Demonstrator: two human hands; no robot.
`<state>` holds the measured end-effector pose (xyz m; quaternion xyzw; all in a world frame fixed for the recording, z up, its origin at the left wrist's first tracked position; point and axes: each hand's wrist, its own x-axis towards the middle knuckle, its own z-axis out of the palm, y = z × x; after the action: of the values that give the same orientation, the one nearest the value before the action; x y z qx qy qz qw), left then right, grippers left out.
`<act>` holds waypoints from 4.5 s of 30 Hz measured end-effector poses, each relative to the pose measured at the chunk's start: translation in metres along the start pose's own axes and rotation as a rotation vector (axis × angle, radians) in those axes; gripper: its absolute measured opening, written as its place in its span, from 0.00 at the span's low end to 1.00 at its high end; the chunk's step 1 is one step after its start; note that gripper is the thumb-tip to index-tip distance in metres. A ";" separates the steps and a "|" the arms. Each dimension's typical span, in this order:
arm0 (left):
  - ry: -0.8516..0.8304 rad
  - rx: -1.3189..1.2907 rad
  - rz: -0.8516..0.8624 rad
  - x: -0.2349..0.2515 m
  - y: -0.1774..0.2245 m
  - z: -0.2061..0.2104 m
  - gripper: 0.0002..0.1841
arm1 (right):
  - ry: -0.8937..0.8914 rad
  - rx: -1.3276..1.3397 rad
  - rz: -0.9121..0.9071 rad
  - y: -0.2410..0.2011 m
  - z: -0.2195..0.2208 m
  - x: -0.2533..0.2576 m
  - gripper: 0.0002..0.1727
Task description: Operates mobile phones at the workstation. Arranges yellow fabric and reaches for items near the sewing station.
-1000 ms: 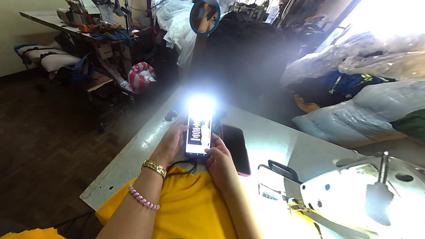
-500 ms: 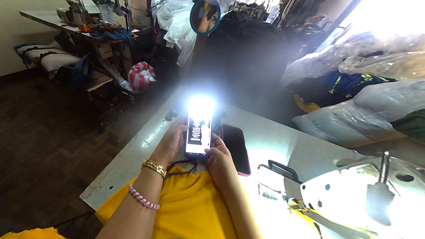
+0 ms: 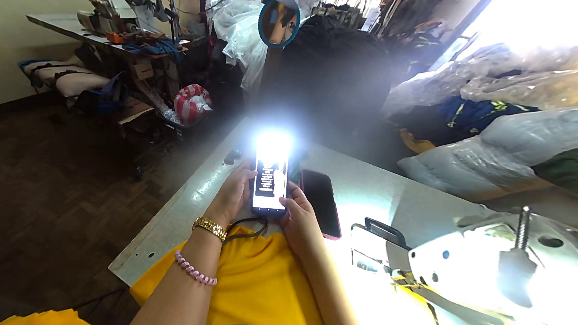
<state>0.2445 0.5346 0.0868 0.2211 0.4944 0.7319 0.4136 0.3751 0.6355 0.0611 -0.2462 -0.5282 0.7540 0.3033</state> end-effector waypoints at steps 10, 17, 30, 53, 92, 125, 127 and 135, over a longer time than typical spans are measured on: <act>-0.006 0.010 0.007 0.000 0.000 -0.001 0.25 | 0.006 0.058 0.021 -0.004 0.003 -0.001 0.20; 0.004 -0.006 0.001 0.000 -0.001 0.001 0.26 | -0.034 0.028 0.004 -0.001 0.000 -0.001 0.24; -0.106 -0.048 0.091 -0.002 -0.005 0.002 0.28 | -0.088 -0.124 -0.024 0.001 -0.001 -0.002 0.39; -0.243 -0.128 0.121 0.001 -0.005 -0.001 0.29 | -0.007 -0.332 -0.152 0.006 0.008 -0.003 0.49; -0.153 -0.122 0.083 -0.001 -0.002 0.001 0.28 | -0.046 -0.338 -0.132 0.006 0.006 -0.003 0.49; -0.174 -0.123 0.100 -0.001 -0.002 0.000 0.27 | -0.048 -0.341 -0.106 0.006 0.004 -0.002 0.51; -0.175 -0.125 0.099 -0.001 -0.002 0.001 0.27 | -0.049 -0.334 -0.109 0.006 0.004 -0.002 0.51; -0.210 -0.150 0.102 -0.001 -0.002 0.000 0.28 | -0.050 -0.327 -0.109 0.006 0.004 -0.002 0.50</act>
<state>0.2455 0.5337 0.0853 0.2897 0.3806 0.7596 0.4406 0.3722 0.6301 0.0567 -0.2445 -0.6637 0.6462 0.2865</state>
